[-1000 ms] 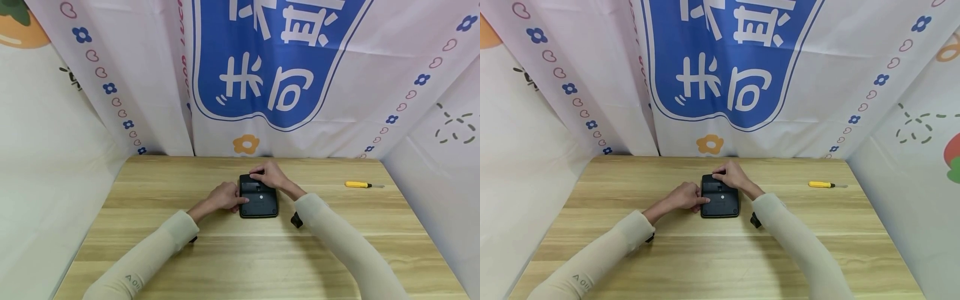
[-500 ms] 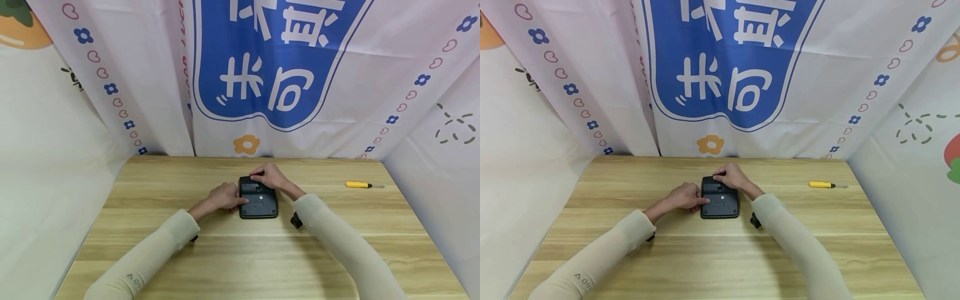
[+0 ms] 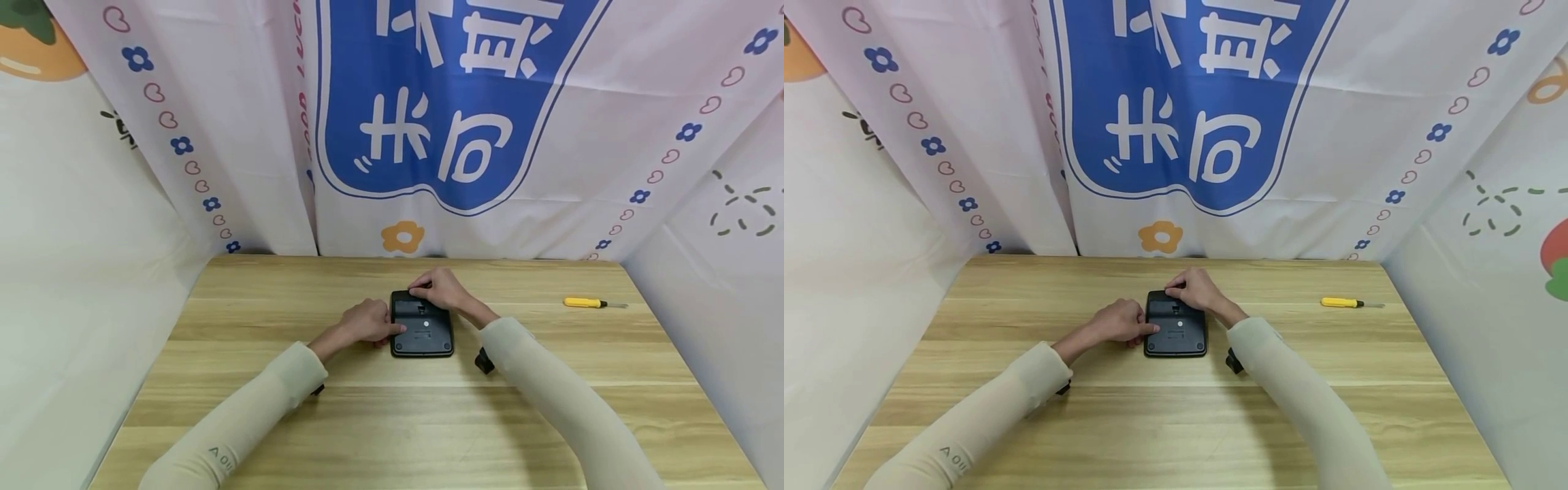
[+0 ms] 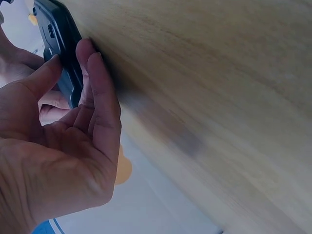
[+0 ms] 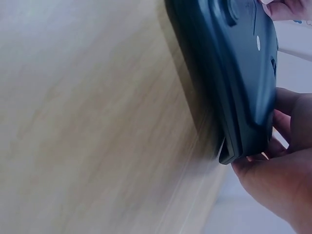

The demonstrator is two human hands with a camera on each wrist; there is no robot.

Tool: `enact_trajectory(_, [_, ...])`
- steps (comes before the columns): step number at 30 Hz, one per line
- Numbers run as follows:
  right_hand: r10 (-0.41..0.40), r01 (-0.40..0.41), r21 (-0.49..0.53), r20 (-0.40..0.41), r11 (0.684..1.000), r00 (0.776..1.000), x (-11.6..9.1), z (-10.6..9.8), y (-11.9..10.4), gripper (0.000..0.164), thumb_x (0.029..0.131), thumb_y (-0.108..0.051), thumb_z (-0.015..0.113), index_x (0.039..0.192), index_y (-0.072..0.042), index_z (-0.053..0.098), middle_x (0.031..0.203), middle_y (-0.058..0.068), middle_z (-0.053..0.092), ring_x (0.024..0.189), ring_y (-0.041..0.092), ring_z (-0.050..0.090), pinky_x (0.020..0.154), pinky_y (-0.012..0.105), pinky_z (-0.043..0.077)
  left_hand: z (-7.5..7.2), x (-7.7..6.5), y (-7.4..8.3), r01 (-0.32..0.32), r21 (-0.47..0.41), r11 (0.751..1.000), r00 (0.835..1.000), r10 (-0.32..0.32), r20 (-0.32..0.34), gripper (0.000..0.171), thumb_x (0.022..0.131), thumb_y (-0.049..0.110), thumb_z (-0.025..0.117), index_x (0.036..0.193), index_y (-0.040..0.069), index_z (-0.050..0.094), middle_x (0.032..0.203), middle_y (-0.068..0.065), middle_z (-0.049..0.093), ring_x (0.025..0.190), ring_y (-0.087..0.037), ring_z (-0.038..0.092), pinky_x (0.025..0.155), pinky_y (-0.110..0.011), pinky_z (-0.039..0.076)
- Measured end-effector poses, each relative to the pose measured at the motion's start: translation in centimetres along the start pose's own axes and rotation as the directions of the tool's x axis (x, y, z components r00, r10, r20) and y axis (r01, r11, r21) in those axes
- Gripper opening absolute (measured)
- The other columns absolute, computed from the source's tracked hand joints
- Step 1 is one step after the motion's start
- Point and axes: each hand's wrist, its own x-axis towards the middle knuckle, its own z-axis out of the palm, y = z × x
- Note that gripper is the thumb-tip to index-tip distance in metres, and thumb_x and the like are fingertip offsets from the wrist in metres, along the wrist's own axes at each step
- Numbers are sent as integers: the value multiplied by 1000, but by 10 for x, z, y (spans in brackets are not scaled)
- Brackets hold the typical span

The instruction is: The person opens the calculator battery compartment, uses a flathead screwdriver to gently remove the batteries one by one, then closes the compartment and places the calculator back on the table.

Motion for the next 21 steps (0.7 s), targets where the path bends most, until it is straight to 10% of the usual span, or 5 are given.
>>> enact_trajectory(15, [13, -12, 37, -9, 999, 1000, -7, -6, 7, 24, 103, -18, 71, 120, -4, 81, 116, 9, 80, 109, 24, 74, 96, 42, 60, -3, 0, 0, 11, 125, 992, 997, -1, -81, 59, 95, 50, 78, 52, 18, 54, 45, 8, 40, 42, -8, 38, 41, -23, 24])
enact_trajectory(21, [-31, 31, 18, 12, 999, 999, -12, -13, 6, 26, 104, -18, 70, 122, -2, 79, 118, 9, 79, 108, 23, 74, 93, 42, 61, -3, -1, 1, -11, 163, 987, 982, 42, -183, 46, 91, 49, 84, 72, 13, 61, 58, 4, 52, 50, -11, 46, 45, -26, 33])
